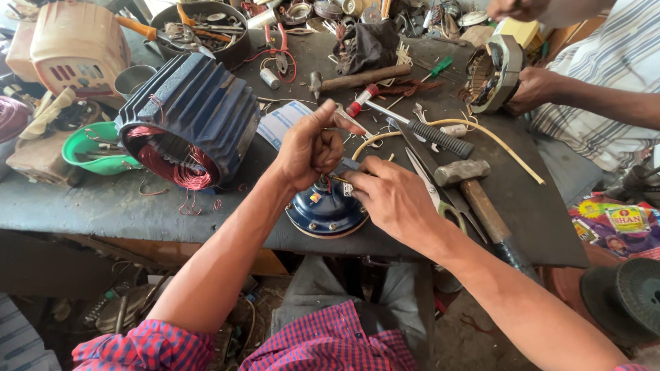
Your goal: The person uses a screwdriver to tighten screws on a blue circular electrical component while seated at a cluttered workbench. The person repeatedly adjusts and secures wires connected to the component throughout the clip.
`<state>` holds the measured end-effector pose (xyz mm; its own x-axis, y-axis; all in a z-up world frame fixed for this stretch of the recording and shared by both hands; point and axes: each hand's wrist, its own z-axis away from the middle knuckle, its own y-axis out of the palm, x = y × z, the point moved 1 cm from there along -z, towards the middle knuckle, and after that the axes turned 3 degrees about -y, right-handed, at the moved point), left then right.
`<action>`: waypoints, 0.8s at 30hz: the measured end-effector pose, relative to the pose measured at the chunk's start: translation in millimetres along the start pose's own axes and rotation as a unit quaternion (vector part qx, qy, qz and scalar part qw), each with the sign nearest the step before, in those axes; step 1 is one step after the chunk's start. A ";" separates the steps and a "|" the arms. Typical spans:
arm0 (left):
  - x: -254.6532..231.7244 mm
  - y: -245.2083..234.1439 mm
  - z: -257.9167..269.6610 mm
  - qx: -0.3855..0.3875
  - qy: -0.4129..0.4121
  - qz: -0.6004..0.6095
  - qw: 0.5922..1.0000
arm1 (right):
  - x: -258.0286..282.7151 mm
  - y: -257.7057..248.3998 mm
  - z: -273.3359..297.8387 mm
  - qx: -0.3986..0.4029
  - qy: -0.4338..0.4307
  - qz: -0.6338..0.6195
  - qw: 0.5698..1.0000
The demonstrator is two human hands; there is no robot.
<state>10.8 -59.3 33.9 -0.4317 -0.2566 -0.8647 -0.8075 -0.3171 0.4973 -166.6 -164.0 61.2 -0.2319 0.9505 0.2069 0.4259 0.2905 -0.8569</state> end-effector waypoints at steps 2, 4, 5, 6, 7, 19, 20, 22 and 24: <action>-0.4 -0.5 1.7 -0.001 0.017 -0.018 1.000 | -3.1 0.8 -2.2 0.017 0.018 -0.014 1.000; 0.5 -0.5 2.7 0.000 0.011 -0.013 1.000 | -6.8 2.4 -2.6 0.039 0.043 -0.041 0.997; 0.9 -0.2 2.0 0.002 0.007 -0.010 1.000 | -9.2 3.4 -4.1 0.048 0.039 -0.051 0.997; 1.5 0.2 0.7 -0.004 0.009 -0.020 1.000 | -11.8 4.8 -6.3 0.058 0.035 -0.061 0.996; 2.5 0.5 -0.3 -0.010 0.010 -0.030 0.999 | -13.7 6.2 -7.8 0.067 0.030 -0.071 0.995; 11.1 -1.7 -0.9 -0.006 0.024 -0.061 0.998 | -9.2 -16.8 -20.3 -0.026 -0.280 0.169 0.945; 12.2 -0.3 -2.1 -0.001 0.025 -0.072 0.997 | -6.4 -16.0 -19.7 -0.020 -0.268 0.174 0.947; 11.2 0.7 -4.0 -0.007 0.020 -0.058 0.998 | -3.0 -14.2 -19.0 -0.009 -0.242 0.185 0.952; 8.6 -1.5 -3.4 -0.002 0.022 -0.025 0.999 | -5.6 -13.6 -17.4 0.037 -0.174 0.176 0.968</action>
<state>9.6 -64.2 25.9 -0.3733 -0.2798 -0.8845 -0.8255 -0.3350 0.4543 -155.9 -171.3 79.8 -0.3708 0.8902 -0.2646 0.4705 -0.0656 -0.8800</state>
